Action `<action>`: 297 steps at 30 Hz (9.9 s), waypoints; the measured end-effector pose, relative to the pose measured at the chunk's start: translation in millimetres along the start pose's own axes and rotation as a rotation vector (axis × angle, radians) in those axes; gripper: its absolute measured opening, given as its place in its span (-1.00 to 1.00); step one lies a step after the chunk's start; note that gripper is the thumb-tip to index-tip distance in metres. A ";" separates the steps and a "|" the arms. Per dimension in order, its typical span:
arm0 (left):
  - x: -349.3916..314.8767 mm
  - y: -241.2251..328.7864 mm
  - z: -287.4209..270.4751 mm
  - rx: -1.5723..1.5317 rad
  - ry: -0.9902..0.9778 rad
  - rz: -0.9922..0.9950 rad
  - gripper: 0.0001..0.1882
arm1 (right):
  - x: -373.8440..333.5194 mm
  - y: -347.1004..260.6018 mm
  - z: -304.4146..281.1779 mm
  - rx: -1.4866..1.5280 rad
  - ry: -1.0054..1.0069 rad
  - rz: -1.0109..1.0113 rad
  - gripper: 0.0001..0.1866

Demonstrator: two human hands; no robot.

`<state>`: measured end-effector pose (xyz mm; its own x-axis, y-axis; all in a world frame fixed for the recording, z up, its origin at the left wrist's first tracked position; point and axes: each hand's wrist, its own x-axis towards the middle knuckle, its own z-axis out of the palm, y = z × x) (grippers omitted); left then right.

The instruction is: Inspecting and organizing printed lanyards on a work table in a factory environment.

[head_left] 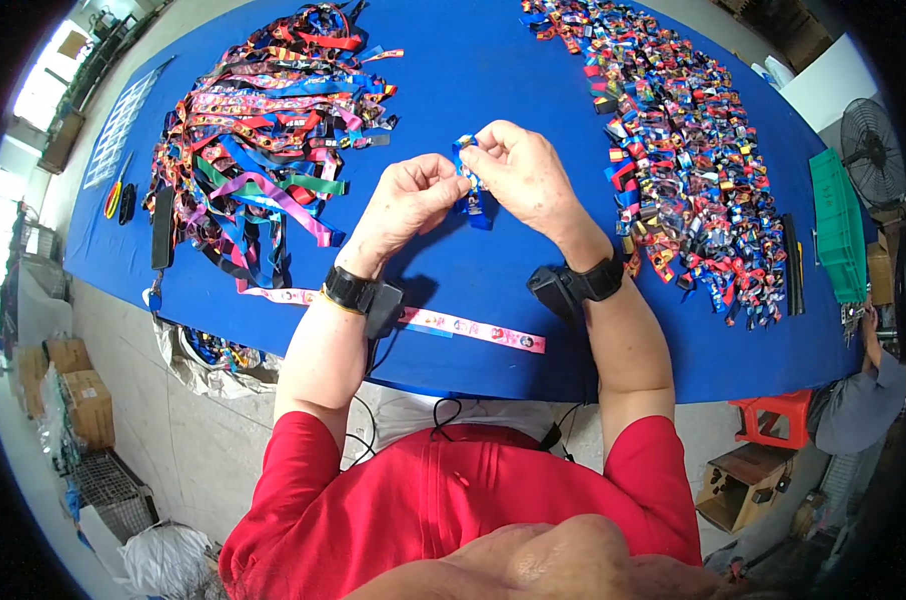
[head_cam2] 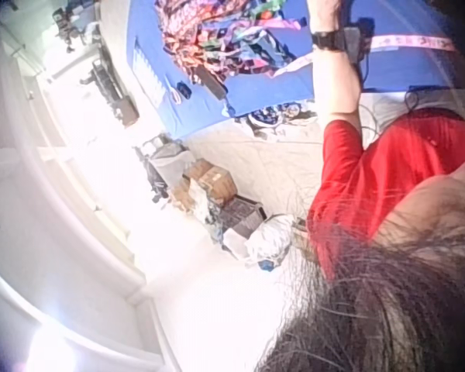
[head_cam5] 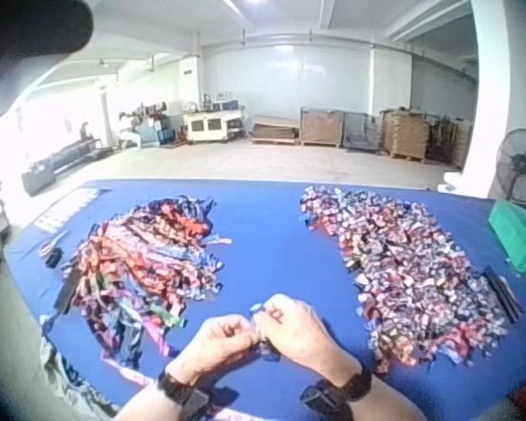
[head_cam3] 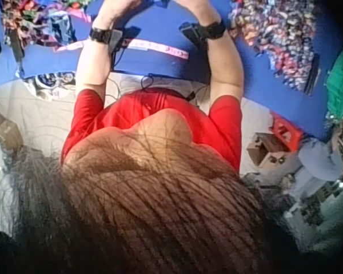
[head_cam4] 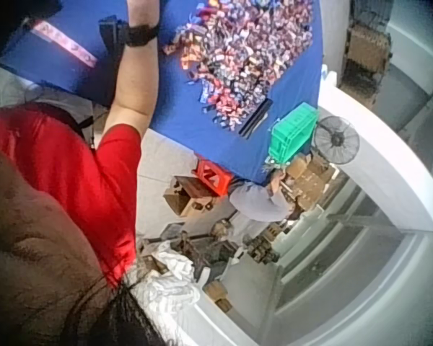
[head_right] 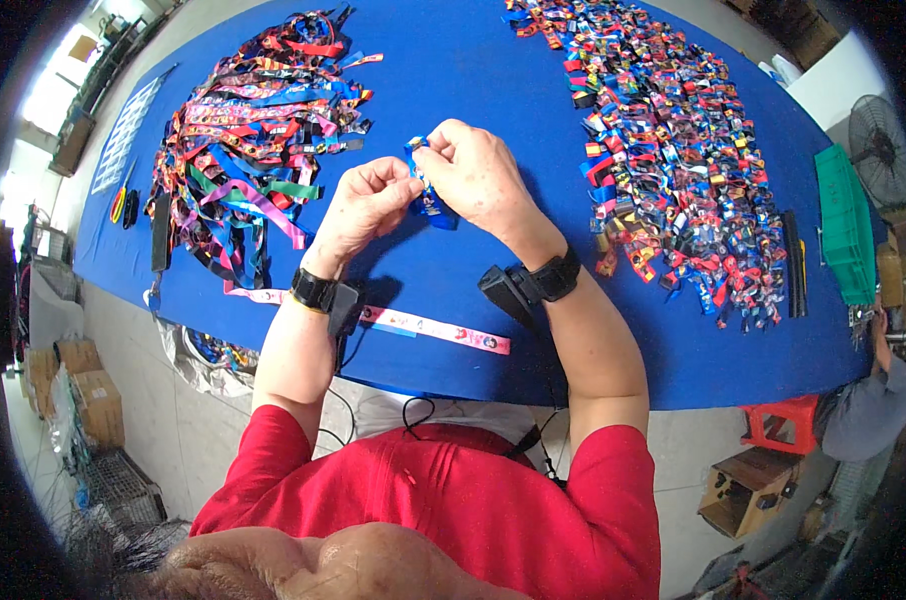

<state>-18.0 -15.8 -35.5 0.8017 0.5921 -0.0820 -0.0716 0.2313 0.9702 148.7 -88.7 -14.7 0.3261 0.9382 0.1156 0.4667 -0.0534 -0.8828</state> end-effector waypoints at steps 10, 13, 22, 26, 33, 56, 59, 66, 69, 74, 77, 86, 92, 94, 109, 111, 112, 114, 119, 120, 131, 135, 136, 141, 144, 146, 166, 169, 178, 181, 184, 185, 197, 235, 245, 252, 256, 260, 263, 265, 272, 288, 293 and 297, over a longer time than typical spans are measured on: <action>6.1 -7.7 -9.9 -0.062 0.139 0.096 -0.81 | 2.8 5.4 -11.5 0.179 0.004 -0.064 -0.68; 5.2 -7.9 -9.2 -0.067 0.149 0.094 -0.81 | -1.4 -3.0 -12.9 0.012 -0.102 -0.044 -0.70; 4.7 -5.8 -8.0 -0.082 0.160 0.107 -0.85 | 1.7 6.3 -12.4 -0.084 -0.085 0.000 -0.70; 3.0 -4.1 -5.8 -0.097 0.159 0.127 -0.88 | 1.7 5.2 -15.4 0.090 -0.116 0.071 -0.69; 5.6 -9.5 -10.7 -0.109 0.144 0.137 -0.88 | 1.9 6.2 -11.0 -0.012 -0.109 0.045 -0.71; 5.1 -11.2 -4.2 -0.009 0.100 0.137 -0.84 | -4.0 -10.7 -10.3 -0.216 -0.077 0.092 -0.71; 6.1 -13.5 -6.3 -0.044 0.084 0.095 -0.84 | -4.5 -10.8 -10.3 -0.227 -0.089 0.111 -0.70; 6.3 -12.2 -5.8 -0.007 0.113 0.100 -0.82 | -5.5 -13.0 -9.6 -0.226 -0.121 0.111 -0.69; 6.3 -12.3 -8.1 0.017 0.119 0.114 -0.83 | -4.0 -7.6 -8.1 -0.192 -0.113 0.088 -0.69; 5.8 -12.6 -7.9 0.020 0.114 0.108 -0.83 | 0.5 7.6 -2.7 -0.103 -0.123 0.077 -0.69; 6.2 -11.5 -8.0 0.011 0.106 0.104 -0.83 | 2.2 16.4 -0.4 -0.027 -0.128 0.070 -0.70; 4.9 -8.2 -7.7 -0.019 0.090 0.121 -0.84 | 2.6 12.9 -0.6 0.231 -0.194 0.122 -0.74; 5.4 -11.0 -10.7 -0.022 0.076 0.129 -0.86 | 3.7 13.0 -0.8 0.170 -0.221 0.122 -0.80; 6.5 -12.3 -11.5 -0.027 0.085 0.125 -0.86 | 3.8 11.0 -1.2 0.129 -0.240 0.126 -0.85; -4.2 0.9 -8.2 -0.282 -0.007 0.103 -0.87 | -12.7 -11.3 -6.6 0.160 -0.191 -0.019 -0.82; -5.1 -1.8 -10.7 -0.325 -0.048 0.124 -0.86 | -18.7 -25.4 -8.7 0.182 -0.201 -0.058 -0.82; -6.5 -2.6 -13.5 -0.368 -0.098 0.145 -0.85 | -22.3 -35.2 -9.7 0.141 -0.201 -0.040 -0.83; -7.6 -1.4 -15.3 -0.395 -0.133 0.137 -0.84 | -28.9 -47.8 -11.8 0.098 -0.200 -0.022 -0.83; -8.7 0.8 -15.0 -0.448 -0.184 0.129 -0.90 | -34.5 -55.0 -9.2 0.028 -0.143 -0.043 -0.86; -8.3 2.5 -13.0 -0.440 -0.154 0.129 -0.90 | -32.8 -53.2 -8.6 0.029 -0.147 -0.044 -0.86; -6.0 6.2 -6.4 -0.089 0.037 0.148 -0.86 | -23.1 -33.6 -10.6 -0.052 -0.108 -0.070 -0.81; -3.3 1.2 -3.7 -0.025 0.065 0.208 -0.87 | -23.7 -36.9 -8.3 -0.112 -0.026 -0.160 -0.84; -0.9 -1.8 -3.6 0.031 0.086 0.247 -0.89 | -23.1 -37.3 -8.6 -0.089 0.023 -0.219 -0.86; 3.2 -8.8 -9.1 0.194 0.161 0.252 -0.87 | -28.8 -53.4 -10.9 -0.112 0.043 -0.354 -0.93; 8.8 -20.1 -12.6 0.291 0.227 0.290 -0.71 | -37.5 -61.8 -7.0 -0.066 -0.073 -0.414 -0.92; 6.9 -16.1 -10.1 0.296 0.212 0.284 -0.70 | -39.7 -60.6 -4.4 -0.134 -0.095 -0.491 -0.91; 3.5 -9.9 -12.6 0.535 0.114 0.311 -0.61 | -44.4 -62.4 2.6 -0.498 -0.211 -0.644 -0.77; 5.0 -12.6 -11.5 0.500 0.113 0.305 -0.62 | -44.9 -61.1 3.0 -0.474 -0.206 -0.646 -0.78; 1.4 -5.5 -9.3 0.548 0.125 0.342 -0.62 | -41.7 -60.9 0.1 -0.426 -0.138 -0.699 -0.82; 2.4 -7.7 -9.5 0.530 0.128 0.348 -0.63 | -41.4 -59.1 0.2 -0.440 -0.138 -0.698 -0.84; 5.2 -12.9 -11.6 0.517 0.138 0.372 -0.65 | -41.6 -61.0 0.3 -0.433 -0.131 -0.683 -0.86; 5.0 -12.6 -11.0 0.517 0.138 0.371 -0.65 | -41.3 -60.0 0.7 -0.433 -0.131 -0.683 -0.86; -4.4 -0.2 -1.2 0.389 0.169 0.300 -0.75 | -35.8 -59.0 -5.3 -0.431 0.010 -0.607 -0.89; -6.3 4.7 0.6 0.055 0.037 0.188 -0.84 | -27.6 -44.0 -19.0 -0.298 -0.006 -0.321 -0.87; -1.6 1.5 0.0 0.153 0.225 0.105 -0.90 | -14.8 -29.0 -31.5 -0.446 0.142 -0.134 -0.83; 6.9 -10.3 -14.8 0.155 0.289 0.148 -0.87 | -9.2 -21.6 -44.2 -0.510 0.258 -0.125 -0.83; 7.1 -8.6 -12.9 0.133 0.312 0.136 -0.86 | -1.2 -21.7 -53.9 -0.583 0.272 -0.102 -0.84; 6.2 -9.5 -15.1 0.114 0.324 0.137 -0.85 | 9.3 -30.1 -60.0 -0.650 0.235 -0.109 -0.81; 6.8 -7.3 -16.3 0.087 0.323 0.146 -0.85 | 19.6 -29.2 -61.5 -0.690 0.195 -0.098 -0.82; 7.8 -8.3 -18.0 0.045 0.323 0.128 -0.85 | 30.4 -22.9 -64.0 -0.772 0.138 -0.082 -0.83; 11.0 -10.7 -18.3 0.026 0.334 0.093 -0.87 | 77.7 5.6 -100.1 -0.957 0.171 0.051 -0.84; 17.5 -31.3 -26.7 0.143 0.349 0.039 -0.91 | 178.2 52.2 -125.8 -0.896 0.252 0.237 -0.90; 19.3 -38.5 -25.4 0.192 0.342 0.023 -0.90 | 212.0 80.3 -134.4 -0.876 0.229 0.265 -0.87; 19.4 -39.1 -21.4 0.231 0.313 0.001 -0.90 | 233.7 106.1 -143.7 -0.863 0.246 0.307 -0.86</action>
<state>-12.4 3.2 -79.9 0.5790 0.8076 -0.1121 0.0918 0.0720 0.9932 392.5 75.8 -15.9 0.6537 0.7481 0.1140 0.7463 -0.6125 -0.2606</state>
